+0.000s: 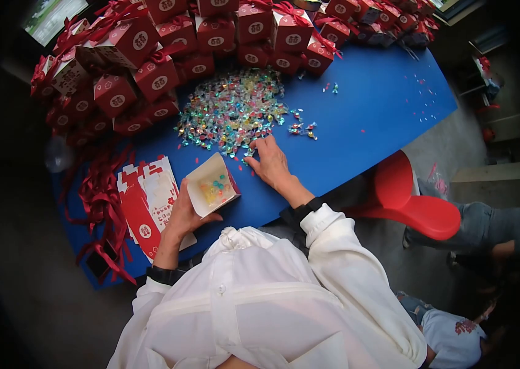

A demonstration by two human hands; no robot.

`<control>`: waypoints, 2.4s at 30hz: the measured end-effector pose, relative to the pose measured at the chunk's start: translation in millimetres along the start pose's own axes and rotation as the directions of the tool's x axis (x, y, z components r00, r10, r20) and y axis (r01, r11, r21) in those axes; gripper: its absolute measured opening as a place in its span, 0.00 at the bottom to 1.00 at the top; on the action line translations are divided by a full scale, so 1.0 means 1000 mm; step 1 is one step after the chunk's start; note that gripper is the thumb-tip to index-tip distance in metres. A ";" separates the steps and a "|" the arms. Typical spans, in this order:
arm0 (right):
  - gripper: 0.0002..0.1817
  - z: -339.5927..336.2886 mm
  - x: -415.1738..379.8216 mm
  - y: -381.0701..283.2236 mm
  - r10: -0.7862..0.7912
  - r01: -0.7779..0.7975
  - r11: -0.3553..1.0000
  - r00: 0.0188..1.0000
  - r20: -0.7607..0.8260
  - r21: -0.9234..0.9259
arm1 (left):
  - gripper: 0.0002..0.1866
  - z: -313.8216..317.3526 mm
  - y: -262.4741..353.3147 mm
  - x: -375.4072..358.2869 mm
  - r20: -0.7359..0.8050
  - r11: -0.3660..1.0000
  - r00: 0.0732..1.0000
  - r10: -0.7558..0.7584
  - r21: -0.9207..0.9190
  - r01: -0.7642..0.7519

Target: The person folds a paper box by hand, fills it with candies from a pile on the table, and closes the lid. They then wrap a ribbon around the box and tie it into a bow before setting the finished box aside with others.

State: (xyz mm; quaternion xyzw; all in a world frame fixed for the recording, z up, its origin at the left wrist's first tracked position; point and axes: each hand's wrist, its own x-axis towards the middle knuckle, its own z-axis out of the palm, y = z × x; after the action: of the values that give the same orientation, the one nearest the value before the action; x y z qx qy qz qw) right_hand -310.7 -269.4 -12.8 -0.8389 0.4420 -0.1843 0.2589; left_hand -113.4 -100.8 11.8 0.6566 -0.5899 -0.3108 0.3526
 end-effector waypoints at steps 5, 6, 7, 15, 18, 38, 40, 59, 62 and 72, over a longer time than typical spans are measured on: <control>0.14 -0.001 -0.008 0.002 0.006 -0.007 1.000 0.998 0.070 0.009 | 0.57 0.000 0.000 -0.001 -0.002 1.000 1.000 0.007 -0.017 -0.007; 0.14 -0.002 -0.011 0.003 0.005 -0.006 1.000 0.997 0.077 0.012 | 0.57 0.000 0.000 -0.001 -0.002 1.000 1.000 -0.001 -0.017 0.001; 0.13 -0.003 -0.013 0.004 0.020 -0.023 0.999 0.996 0.086 0.033 | 0.57 -0.001 0.000 -0.001 0.013 1.000 1.000 -0.008 -0.020 0.008; 0.12 -0.011 -0.005 0.007 0.155 -0.167 0.973 0.984 0.086 0.157 | 0.60 -0.005 0.006 -0.003 0.036 0.996 0.997 -0.062 -0.055 0.064; 0.13 -0.027 -0.003 -0.008 0.286 -0.313 0.895 0.950 0.129 0.319 | 0.60 0.001 -0.002 -0.003 0.021 0.999 0.999 -0.039 -0.017 0.040; 0.13 -0.003 -0.011 0.002 0.060 -0.062 0.998 0.993 0.105 0.015 | 0.57 -0.001 -0.003 -0.005 -0.006 1.000 1.000 -0.019 0.011 0.019; 0.10 -0.005 -0.010 0.004 0.034 -0.036 0.999 0.997 0.072 0.026 | 0.57 -0.002 -0.005 -0.005 -0.008 1.000 1.000 -0.023 -0.001 0.023; 0.12 -0.009 0.017 -0.012 0.242 -0.272 0.874 0.962 0.125 0.402 | 0.56 -0.005 -0.003 -0.005 -0.014 1.000 1.000 -0.008 0.009 0.008; 0.16 0.005 0.009 -0.001 0.064 -0.060 0.996 0.996 -0.062 0.064 | 0.56 -0.007 -0.002 -0.006 0.006 0.999 0.999 -0.045 -0.012 0.045; 0.08 -0.003 0.001 0.019 0.161 -0.156 0.921 0.987 0.018 0.358 | 0.56 -0.006 -0.005 -0.011 -0.016 1.000 1.000 -0.024 0.018 0.024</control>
State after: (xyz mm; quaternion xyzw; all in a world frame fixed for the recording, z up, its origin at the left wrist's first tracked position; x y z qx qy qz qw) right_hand -324.5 -279.9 -22.0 -0.7380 0.4688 -0.2453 0.4187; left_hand -106.4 -88.5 10.7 0.6694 -0.5819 -0.3044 0.3474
